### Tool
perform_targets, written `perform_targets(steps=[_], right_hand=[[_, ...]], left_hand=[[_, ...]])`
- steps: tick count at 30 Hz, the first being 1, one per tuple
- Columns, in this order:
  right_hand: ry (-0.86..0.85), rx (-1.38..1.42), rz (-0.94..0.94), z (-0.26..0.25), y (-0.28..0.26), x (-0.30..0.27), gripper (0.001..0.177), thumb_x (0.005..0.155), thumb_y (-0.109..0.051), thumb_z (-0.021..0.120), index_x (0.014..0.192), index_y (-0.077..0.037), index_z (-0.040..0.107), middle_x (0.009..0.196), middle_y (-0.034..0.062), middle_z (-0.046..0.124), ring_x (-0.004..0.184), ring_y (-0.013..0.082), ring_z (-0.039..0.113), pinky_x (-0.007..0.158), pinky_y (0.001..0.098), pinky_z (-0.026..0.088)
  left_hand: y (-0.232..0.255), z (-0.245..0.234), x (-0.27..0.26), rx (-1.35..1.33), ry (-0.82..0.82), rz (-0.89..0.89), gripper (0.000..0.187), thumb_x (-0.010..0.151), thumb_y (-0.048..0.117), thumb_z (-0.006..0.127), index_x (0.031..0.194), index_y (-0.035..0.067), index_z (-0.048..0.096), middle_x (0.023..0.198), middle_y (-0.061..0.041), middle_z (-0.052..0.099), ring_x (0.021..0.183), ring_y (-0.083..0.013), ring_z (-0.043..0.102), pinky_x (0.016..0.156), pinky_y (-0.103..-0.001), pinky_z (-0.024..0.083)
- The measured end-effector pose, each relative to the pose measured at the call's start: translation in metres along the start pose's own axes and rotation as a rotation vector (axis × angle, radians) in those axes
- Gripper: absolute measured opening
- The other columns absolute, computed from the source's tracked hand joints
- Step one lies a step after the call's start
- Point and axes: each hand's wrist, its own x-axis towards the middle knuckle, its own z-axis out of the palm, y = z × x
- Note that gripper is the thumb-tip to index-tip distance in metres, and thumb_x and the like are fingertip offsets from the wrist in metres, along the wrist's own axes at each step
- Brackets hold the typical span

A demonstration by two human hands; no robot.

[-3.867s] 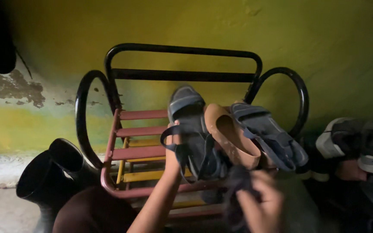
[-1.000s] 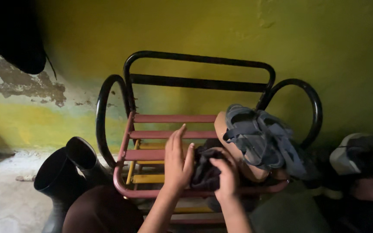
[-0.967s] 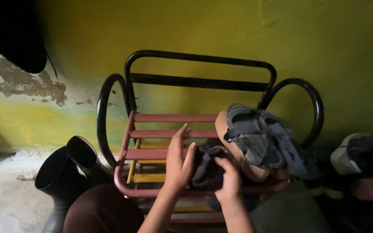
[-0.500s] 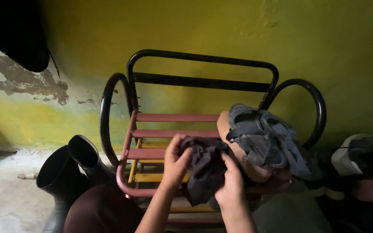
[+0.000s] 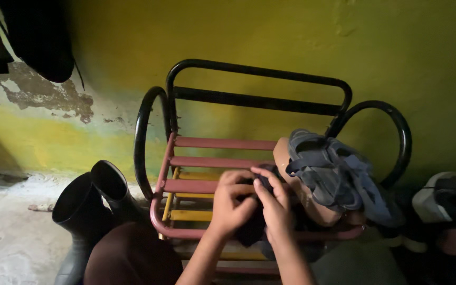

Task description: The person wipes a metal shoe rack with a dark cloth. They then pick up a pair of beige flats and a pair of grey sandals from the floor, wipe them with the cloth, and place them on the rack. The person continues to wipe the rack and the shoes.

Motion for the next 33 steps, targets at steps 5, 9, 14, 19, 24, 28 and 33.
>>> perform_targets(steps=[5,9,14,19,24,28,33], right_hand=[[0.088,-0.92,-0.341,0.008,-0.002,0.019,0.041,0.1,-0.015,0.06,0.14,-0.018,0.064,0.138,0.0093,0.064,0.131,0.0274,0.059,0.109,0.0415,0.052],[-0.047,-1.527,0.108,0.027,-0.03,0.016,0.055,0.093,-0.029,0.061,0.146,-0.021,0.05,0.141,0.0101,0.055,0.131,0.0372,0.045,0.096,0.0627,0.041],[-0.18,-1.835,0.024,0.064,0.005,0.012,0.074,0.093,-0.058,0.053,0.142,-0.002,0.047,0.143,0.0258,0.05,0.129,0.044,0.046,0.092,0.0609,0.044],[-0.285,-1.081,-0.365,0.115,0.05,0.003,0.047,0.102,-0.022,0.056,0.143,-0.001,0.045,0.139,0.0195,0.053,0.132,0.0332,0.048,0.106,0.0532,0.042],[-0.386,-0.284,-0.385,0.128,0.044,0.001,0.064,0.1,-0.01,0.062,0.152,0.005,0.029,0.152,0.0245,0.042,0.141,0.0351,0.04,0.115,0.0445,0.035],[-0.513,-1.203,-0.31,0.107,0.03,0.007,0.046,0.092,-0.003,0.064,0.137,-0.001,0.052,0.136,0.0196,0.059,0.125,0.0324,0.057,0.101,0.0432,0.048],[-0.328,-1.253,-0.485,0.035,0.008,0.007,0.037,0.073,0.006,0.065,0.108,-0.006,0.068,0.111,0.0161,0.067,0.107,0.0375,0.062,0.086,0.0486,0.054]], left_hand=[[-0.018,-0.006,0.001,-0.113,0.402,-0.262,0.021,0.079,0.009,0.057,0.087,0.003,0.076,0.114,-0.011,0.063,0.116,-0.0237,0.058,0.1,-0.037,0.051],[-0.016,-0.025,0.012,0.048,0.527,-0.266,0.027,0.083,0.007,0.06,0.109,0.0,0.067,0.114,-0.011,0.061,0.112,-0.0248,0.058,0.1,-0.037,0.048],[-0.001,-0.033,0.028,0.172,0.494,-0.172,0.027,0.091,0.008,0.066,0.116,0.0,0.061,0.116,-0.012,0.062,0.11,-0.0267,0.059,0.1,-0.038,0.047],[0.011,-0.037,0.048,0.245,0.346,-0.109,0.031,0.089,0.009,0.066,0.119,0.0,0.061,0.116,-0.013,0.062,0.11,-0.028,0.06,0.099,-0.039,0.048],[-0.005,-0.045,0.046,0.399,0.186,-0.078,0.031,0.087,0.012,0.066,0.116,0.002,0.064,0.115,-0.014,0.065,0.111,-0.0295,0.061,0.1,-0.042,0.048],[-0.024,-0.048,0.03,0.339,0.304,-0.152,0.026,0.094,0.015,0.067,0.116,0.002,0.063,0.114,-0.014,0.067,0.112,-0.0316,0.061,0.1,-0.045,0.047],[-0.023,-0.05,0.015,0.492,0.204,-0.188,0.03,0.09,0.017,0.068,0.118,0.006,0.063,0.113,-0.013,0.064,0.109,-0.0333,0.059,0.097,-0.047,0.047]])
